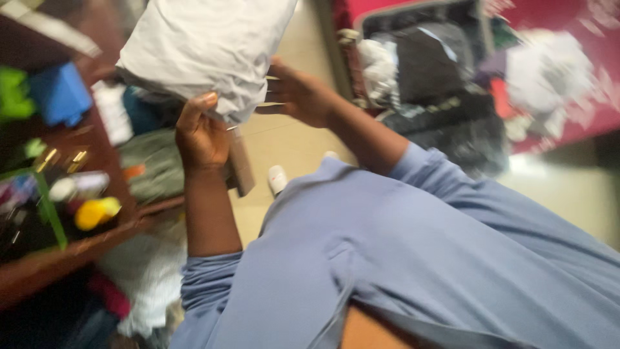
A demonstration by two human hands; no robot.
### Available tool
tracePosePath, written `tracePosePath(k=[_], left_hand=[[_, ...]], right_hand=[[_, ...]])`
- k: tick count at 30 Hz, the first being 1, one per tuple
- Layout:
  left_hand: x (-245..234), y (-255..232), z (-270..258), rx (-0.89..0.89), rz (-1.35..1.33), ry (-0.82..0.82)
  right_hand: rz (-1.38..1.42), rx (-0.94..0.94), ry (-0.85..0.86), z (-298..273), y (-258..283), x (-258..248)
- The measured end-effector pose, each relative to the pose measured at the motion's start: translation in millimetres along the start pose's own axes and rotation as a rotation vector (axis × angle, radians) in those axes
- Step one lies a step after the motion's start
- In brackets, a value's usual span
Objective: The person takes various pieces of clothing from a drawer and places them into a suitcase, then takes a white garment and folds it on the bed.
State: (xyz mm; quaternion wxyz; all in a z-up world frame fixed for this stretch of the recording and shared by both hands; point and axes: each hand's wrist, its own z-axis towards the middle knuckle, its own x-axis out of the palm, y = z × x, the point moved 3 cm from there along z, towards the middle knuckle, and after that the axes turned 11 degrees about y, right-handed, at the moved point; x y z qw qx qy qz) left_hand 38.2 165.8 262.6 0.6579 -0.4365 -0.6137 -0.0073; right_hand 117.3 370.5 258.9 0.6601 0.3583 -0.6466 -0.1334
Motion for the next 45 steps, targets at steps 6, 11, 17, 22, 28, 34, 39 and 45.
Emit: tracePosePath(k=[6, 11, 17, 22, 28, 34, 39, 45], left_hand=[[32, 66, 20, -0.196, 0.302, 0.033], [34, 105, 29, -0.492, 0.387, 0.164], [59, 112, 35, -0.502, 0.491, 0.149], [78, 124, 38, -0.505, 0.515, 0.134], [90, 135, 34, -0.494, 0.54, 0.074], [89, 132, 25, -0.501, 0.599, -0.005], [89, 133, 24, -0.5, 0.622, -0.043], [108, 146, 31, -0.509, 0.651, -0.036]], right_hand=[[0.179, -0.312, -0.215, -28, -10, -69], [0.251, -0.307, -0.438, -83, -13, -128], [0.296, -0.454, -0.681, -155, 6, -230], [0.277, -0.54, -0.827, -215, 28, -363], [0.232, -0.601, -0.958, -282, 22, -455], [0.2, -0.387, -1.295, -314, -16, -466], [0.188, -0.196, -1.437, -318, -30, -455], [0.133, -0.65, -1.098, -301, 6, -454]])
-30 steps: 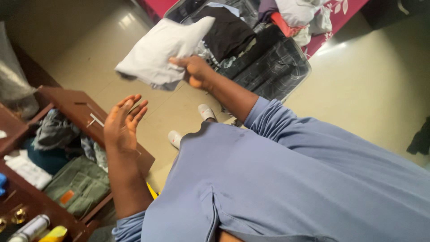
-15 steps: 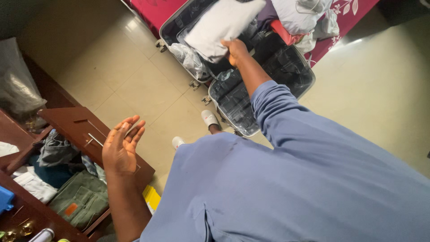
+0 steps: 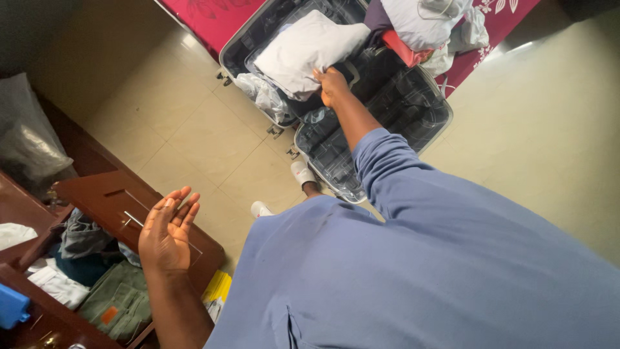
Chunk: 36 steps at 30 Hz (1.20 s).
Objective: The person takes various pieces of clothing from a drawer and places them into a suitcase, then takes a white garment and folds it on the bed.
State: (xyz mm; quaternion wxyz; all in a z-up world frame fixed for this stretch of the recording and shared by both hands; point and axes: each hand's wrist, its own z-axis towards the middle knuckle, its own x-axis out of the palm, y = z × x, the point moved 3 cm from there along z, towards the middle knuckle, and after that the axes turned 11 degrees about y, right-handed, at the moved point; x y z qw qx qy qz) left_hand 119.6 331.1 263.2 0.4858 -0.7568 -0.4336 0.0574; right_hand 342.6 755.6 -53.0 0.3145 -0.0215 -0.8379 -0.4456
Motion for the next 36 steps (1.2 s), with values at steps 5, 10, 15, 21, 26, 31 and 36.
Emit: tracePosePath(k=[5, 10, 15, 21, 26, 31, 36], left_hand=[[25, -4, 6, -0.002, 0.046, 0.025], [38, -1, 7, -0.028, 0.047, 0.042], [39, 8, 5, -0.031, 0.051, 0.062], [49, 12, 3, -0.004, 0.108, 0.119], [42, 16, -5, 0.051, 0.101, 0.209], [8, 23, -20, 0.165, -0.029, 0.345], [-40, 38, -55, 0.255, -0.176, 0.336]], right_hand=[[-0.228, 0.226, -0.158, -13, -8, -5], [-0.391, 0.379, -0.243, -39, -18, -27], [-0.06, 0.339, -0.149, -59, -26, -40], [0.002, 0.217, -0.132, -89, -29, -46], [0.023, 0.121, -0.148, -133, -7, -35], [0.127, 0.011, -0.069, -202, 39, 7], [0.001, -0.164, 0.037, -269, 53, 47]])
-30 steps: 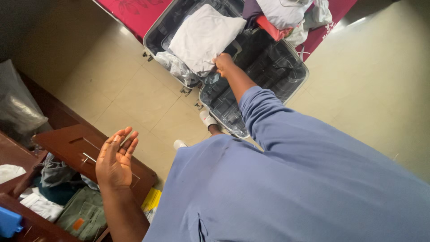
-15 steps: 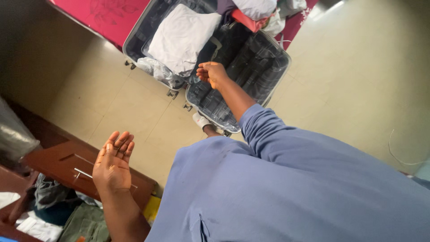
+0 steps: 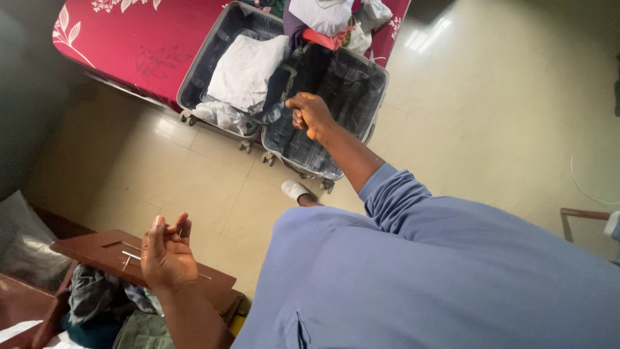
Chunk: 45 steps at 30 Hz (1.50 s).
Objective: The person takes various pieces of clothing from a drawer and places them into a suitcase, then takes a white garment and folds it on the bed.
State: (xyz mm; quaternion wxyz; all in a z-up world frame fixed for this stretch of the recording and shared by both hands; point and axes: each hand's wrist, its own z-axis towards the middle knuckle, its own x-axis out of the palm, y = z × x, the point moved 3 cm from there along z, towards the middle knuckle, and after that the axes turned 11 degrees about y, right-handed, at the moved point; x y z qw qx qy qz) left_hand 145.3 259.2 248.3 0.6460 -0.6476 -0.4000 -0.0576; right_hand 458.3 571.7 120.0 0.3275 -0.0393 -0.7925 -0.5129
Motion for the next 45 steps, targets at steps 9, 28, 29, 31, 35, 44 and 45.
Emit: tracePosePath(k=[9, 28, 29, 31, 35, 44, 45], left_hand=[[12, 5, -69, -0.179, 0.023, 0.014], [33, 130, -33, -0.225, -0.324, -0.018], [54, 140, -31, -0.249, -0.281, -0.012], [95, 156, -24, -0.265, -0.245, -0.008], [174, 194, -21, -0.289, -0.244, 0.021], [315, 288, -21, -0.31, -0.187, 0.088], [329, 296, -20, -0.3, -0.21, 0.12]], right_hand=[[-0.239, -0.004, 0.244, -111, 1, 94], [-0.354, 0.022, -0.086, -229, 103, -15], [-0.366, 0.008, -0.112, -239, 117, -29], [-0.385, -0.007, -0.132, -258, 141, -58], [-0.322, -0.051, -0.192, -291, 185, -129], [-0.218, -0.127, -0.298, -341, 266, -288], [-0.232, -0.125, -0.325, -345, 276, -298]])
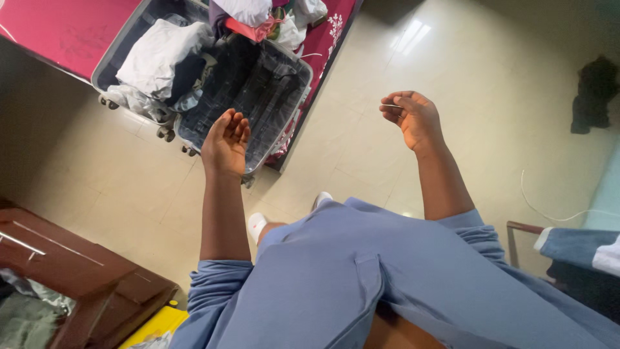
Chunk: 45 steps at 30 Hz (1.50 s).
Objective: The person takes various pieces of clothing from a drawer and places them into a suitcase, then takes a white garment and folds it on the bed.
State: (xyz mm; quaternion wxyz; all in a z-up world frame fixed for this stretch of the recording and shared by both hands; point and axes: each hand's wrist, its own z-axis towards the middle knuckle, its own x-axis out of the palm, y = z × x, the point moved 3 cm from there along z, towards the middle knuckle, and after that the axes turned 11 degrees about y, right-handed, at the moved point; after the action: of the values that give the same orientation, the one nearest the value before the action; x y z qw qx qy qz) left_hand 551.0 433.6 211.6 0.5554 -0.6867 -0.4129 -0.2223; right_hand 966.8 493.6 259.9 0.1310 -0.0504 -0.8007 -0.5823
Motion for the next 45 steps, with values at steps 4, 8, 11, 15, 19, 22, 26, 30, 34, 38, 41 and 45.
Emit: tracePosePath(k=[4, 8, 11, 15, 19, 22, 26, 30, 34, 38, 41, 45], left_hand=[[27, 24, 20, -0.008, 0.021, -0.017], [43, 41, 52, -0.045, 0.032, -0.022], [49, 50, 83, -0.071, 0.034, -0.02], [53, 64, 130, -0.069, 0.032, -0.014], [57, 78, 195, -0.097, 0.023, -0.035], [59, 86, 248, -0.117, 0.02, -0.062], [65, 89, 319, -0.094, -0.042, -0.048], [78, 77, 365, -0.089, -0.038, -0.056], [89, 54, 381, -0.017, -0.026, -0.096], [83, 37, 380, 0.026, -0.033, -0.156], [69, 31, 374, 0.098, -0.058, -0.19], [68, 26, 353, 0.207, -0.113, -0.319]], right_hand=[[-0.002, 0.009, 0.011, 10, 21, -27], [0.007, -0.009, 0.013, 29, 38, -44], [0.016, -0.016, 0.023, 47, 43, -48], [-0.037, 0.029, 0.044, 75, 51, -56], [-0.038, 0.035, 0.041, 115, 64, -72], [-0.044, 0.029, 0.016, 155, 75, -81], [-0.072, 0.072, 0.023, 218, 92, -83], [-0.101, 0.049, 0.07, 284, 105, -75], [-0.081, 0.048, 0.158, 340, 104, -57], [-0.157, 0.171, 0.239, 394, 92, -32], [-0.2, 0.229, 0.354, 441, 75, -12], [-0.248, 0.285, 0.556, 508, 60, 21]])
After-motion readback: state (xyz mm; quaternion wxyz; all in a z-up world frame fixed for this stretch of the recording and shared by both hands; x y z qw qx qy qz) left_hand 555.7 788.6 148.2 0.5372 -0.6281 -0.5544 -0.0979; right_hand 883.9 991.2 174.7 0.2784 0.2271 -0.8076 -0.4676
